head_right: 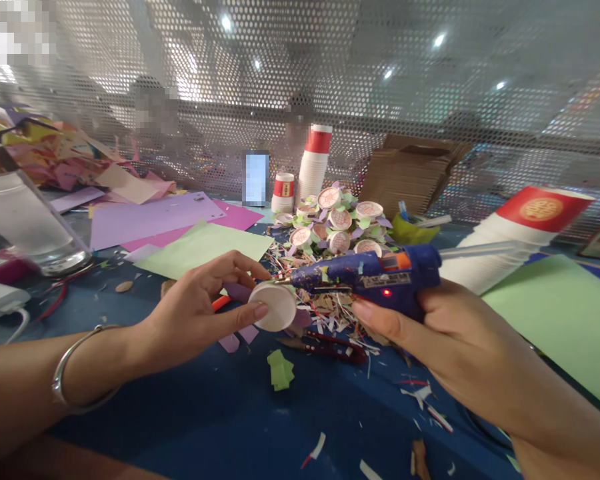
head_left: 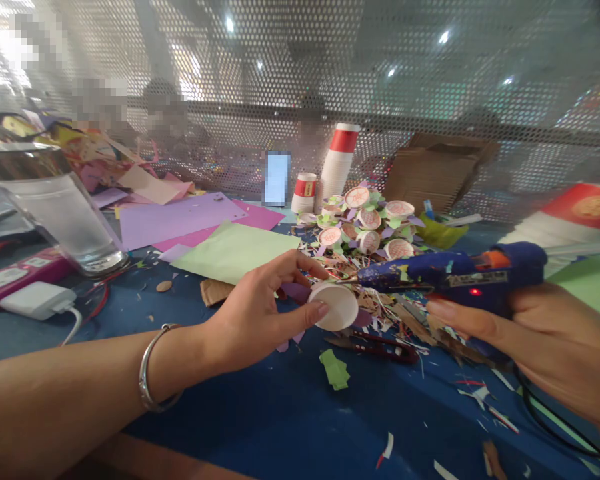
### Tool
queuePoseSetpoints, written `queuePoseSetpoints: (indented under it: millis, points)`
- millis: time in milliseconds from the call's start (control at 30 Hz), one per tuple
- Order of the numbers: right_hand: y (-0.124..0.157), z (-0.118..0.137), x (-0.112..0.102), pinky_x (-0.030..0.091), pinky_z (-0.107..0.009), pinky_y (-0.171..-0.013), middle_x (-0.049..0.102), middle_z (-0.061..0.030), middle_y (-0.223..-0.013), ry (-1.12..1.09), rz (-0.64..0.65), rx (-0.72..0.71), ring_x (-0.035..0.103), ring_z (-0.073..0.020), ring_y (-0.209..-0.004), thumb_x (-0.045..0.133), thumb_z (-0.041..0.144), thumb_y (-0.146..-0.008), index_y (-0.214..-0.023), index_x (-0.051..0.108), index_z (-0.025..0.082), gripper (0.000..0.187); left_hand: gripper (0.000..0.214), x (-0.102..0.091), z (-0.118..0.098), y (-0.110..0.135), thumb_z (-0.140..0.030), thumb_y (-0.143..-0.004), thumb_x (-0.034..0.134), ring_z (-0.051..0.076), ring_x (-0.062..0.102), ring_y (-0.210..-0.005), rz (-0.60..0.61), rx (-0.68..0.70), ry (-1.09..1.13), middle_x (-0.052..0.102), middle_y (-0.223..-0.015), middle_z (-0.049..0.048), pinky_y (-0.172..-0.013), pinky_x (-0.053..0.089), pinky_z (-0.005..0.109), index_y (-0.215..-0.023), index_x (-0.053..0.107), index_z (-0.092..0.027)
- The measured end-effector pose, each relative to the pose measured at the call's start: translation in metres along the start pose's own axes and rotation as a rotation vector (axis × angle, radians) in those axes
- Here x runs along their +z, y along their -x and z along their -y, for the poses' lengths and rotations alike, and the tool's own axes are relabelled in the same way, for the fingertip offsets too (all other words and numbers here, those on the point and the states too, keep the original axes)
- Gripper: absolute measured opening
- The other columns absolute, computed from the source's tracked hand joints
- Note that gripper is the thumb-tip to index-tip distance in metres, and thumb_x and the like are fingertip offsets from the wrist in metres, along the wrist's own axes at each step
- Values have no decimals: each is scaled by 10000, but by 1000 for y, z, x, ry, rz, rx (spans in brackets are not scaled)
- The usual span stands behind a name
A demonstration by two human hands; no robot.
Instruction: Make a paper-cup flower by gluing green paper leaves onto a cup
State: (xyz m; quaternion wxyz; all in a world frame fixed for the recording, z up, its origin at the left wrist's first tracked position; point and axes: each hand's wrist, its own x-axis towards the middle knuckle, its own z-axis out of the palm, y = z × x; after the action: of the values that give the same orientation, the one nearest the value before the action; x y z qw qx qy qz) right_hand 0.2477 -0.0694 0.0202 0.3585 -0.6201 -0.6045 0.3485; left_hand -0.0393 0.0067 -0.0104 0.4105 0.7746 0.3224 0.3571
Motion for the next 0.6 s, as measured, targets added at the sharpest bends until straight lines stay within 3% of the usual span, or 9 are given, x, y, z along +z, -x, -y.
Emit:
queuePoseSetpoints:
  millis: [167,333,600]
  points:
    - [-2,1,0,642,-299,-512,781,32,-672,79,-21,-27,757,-273,-636,791,539,-747,-1093,816,381,381,315,0,1,0,-368,-890,741,199,737,-893,9,4,3,697,-976,45,-564,569,217,-1152,636,-229]
    - [-1,0,-1,623,-285,-478,766,11,-635,119,-42,-132,747,-260,-605,755,606,-780,-993,836,357,338,306,1,-1,0,-350,-891,734,190,733,-911,9,-5,-19,689,-985,38,-587,577,208,-1151,635,-223]
    - [1,4,-1,618,-285,-450,809,-4,-743,167,-54,-159,738,-245,-562,728,630,-786,-822,821,323,322,279,0,0,1,-301,-887,731,151,724,-863,8,52,-46,684,-952,20,-610,574,192,-1136,638,-217]
